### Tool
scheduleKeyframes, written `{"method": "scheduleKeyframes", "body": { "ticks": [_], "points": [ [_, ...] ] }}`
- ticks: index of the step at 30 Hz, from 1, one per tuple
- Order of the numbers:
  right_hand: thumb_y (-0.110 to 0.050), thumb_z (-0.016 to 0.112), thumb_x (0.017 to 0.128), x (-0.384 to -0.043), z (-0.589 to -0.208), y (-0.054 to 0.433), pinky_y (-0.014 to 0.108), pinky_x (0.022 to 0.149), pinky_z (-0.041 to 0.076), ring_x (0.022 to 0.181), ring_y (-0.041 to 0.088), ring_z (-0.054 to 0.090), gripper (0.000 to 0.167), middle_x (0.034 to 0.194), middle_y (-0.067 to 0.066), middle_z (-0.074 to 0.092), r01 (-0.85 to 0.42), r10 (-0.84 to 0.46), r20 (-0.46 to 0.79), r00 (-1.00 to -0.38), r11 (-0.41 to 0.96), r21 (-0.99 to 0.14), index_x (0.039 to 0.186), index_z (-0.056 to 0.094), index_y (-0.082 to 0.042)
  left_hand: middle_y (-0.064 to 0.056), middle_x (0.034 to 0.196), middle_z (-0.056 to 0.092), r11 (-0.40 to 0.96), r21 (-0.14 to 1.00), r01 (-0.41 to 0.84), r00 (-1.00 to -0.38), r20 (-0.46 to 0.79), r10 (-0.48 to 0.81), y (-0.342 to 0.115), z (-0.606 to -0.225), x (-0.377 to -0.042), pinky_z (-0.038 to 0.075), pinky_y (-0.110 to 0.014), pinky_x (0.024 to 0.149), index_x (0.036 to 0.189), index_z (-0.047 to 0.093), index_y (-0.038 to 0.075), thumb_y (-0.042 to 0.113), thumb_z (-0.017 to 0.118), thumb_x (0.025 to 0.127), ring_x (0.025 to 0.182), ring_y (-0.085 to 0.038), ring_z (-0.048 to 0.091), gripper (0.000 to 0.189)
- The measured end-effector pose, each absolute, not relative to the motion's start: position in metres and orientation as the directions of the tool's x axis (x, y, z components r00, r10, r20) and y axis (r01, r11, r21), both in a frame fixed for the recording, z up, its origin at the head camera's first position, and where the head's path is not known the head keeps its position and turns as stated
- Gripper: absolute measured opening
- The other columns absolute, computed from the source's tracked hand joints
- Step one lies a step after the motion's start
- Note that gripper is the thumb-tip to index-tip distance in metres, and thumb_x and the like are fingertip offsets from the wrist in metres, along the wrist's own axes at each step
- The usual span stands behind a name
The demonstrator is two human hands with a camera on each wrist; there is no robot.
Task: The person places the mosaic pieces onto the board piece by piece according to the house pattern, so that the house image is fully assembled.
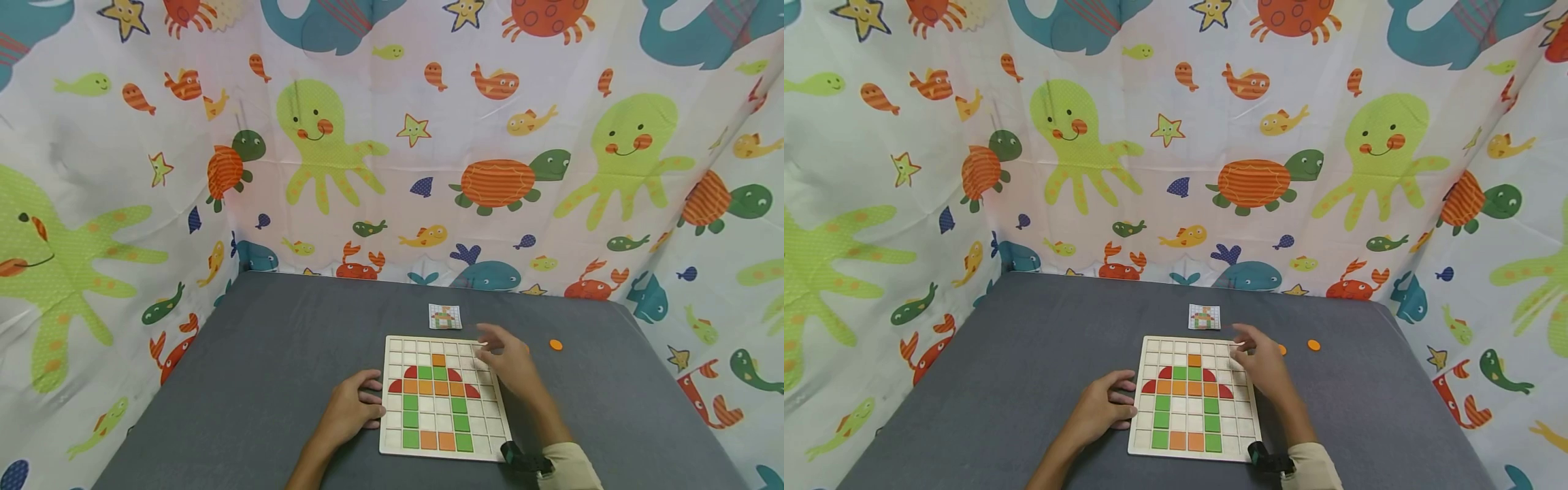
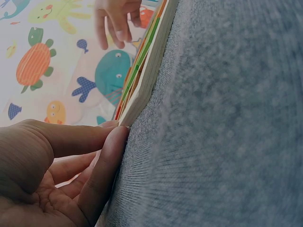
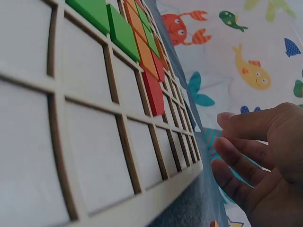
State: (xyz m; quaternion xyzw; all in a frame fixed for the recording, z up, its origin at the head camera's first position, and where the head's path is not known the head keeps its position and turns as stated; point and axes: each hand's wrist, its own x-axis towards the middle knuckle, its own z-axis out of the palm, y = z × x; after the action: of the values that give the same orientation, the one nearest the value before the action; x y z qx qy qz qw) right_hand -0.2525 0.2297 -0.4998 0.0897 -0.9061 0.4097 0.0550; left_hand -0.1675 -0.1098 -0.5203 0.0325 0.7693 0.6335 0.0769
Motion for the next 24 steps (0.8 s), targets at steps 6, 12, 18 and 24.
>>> {"method": "scheduleKeyframes", "body": {
  "ticks": [6,12,18,24],
  "points": [
    [-0.005,0.078,0.096,-0.253,-0.501,0.244,0.054,0.09,0.062,0.108,0.034,0.071,0.056,0.12,0.015,0.074,-0.188,-0.077,0.186,-0.98,0.683,-0.706,0.148,0.058,-0.006,-0.018,0.121,0.068,0.196,0.98,-0.047,-0.986,-0.076,0.147,-0.109,-0.521,-0.168,0.066,-0.037,0.061,0.142,0.06,-0.004,-0.012,0.08,0.079,0.094,-0.023,0.072,0.067],
    [-0.005,0.077,0.096,-0.251,-0.501,0.255,0.055,0.093,0.06,0.112,0.036,0.07,0.059,0.126,0.019,0.071,-0.146,-0.049,0.157,-0.986,0.697,-0.702,0.151,0.054,-0.005,-0.018,0.121,0.068,0.197,0.979,-0.048,-0.986,-0.077,0.146,-0.109,-0.521,-0.168,0.066,-0.037,0.061,0.142,0.06,-0.004,-0.012,0.081,0.078,0.094,-0.023,0.072,0.068],
    [-0.008,0.076,0.097,-0.253,-0.501,0.264,0.061,0.101,0.056,0.12,0.041,0.067,0.061,0.132,0.022,0.069,-0.108,-0.022,0.131,-0.991,0.709,-0.697,0.153,0.052,-0.005,-0.018,0.121,0.068,0.189,0.98,-0.054,-0.987,-0.082,0.141,-0.109,-0.522,-0.168,0.066,-0.038,0.061,0.142,0.06,-0.003,-0.013,0.081,0.078,0.094,-0.023,0.072,0.068],
    [-0.008,0.077,0.097,-0.254,-0.505,0.275,0.061,0.101,0.056,0.123,0.045,0.064,0.064,0.137,0.026,0.065,-0.089,-0.018,0.109,-0.994,0.71,-0.698,0.154,0.049,-0.003,-0.018,0.122,0.068,0.189,0.981,-0.052,-0.987,-0.08,0.142,-0.11,-0.522,-0.168,0.066,-0.038,0.062,0.142,0.06,-0.003,-0.012,0.081,0.079,0.094,-0.023,0.072,0.068]
  ]
}}
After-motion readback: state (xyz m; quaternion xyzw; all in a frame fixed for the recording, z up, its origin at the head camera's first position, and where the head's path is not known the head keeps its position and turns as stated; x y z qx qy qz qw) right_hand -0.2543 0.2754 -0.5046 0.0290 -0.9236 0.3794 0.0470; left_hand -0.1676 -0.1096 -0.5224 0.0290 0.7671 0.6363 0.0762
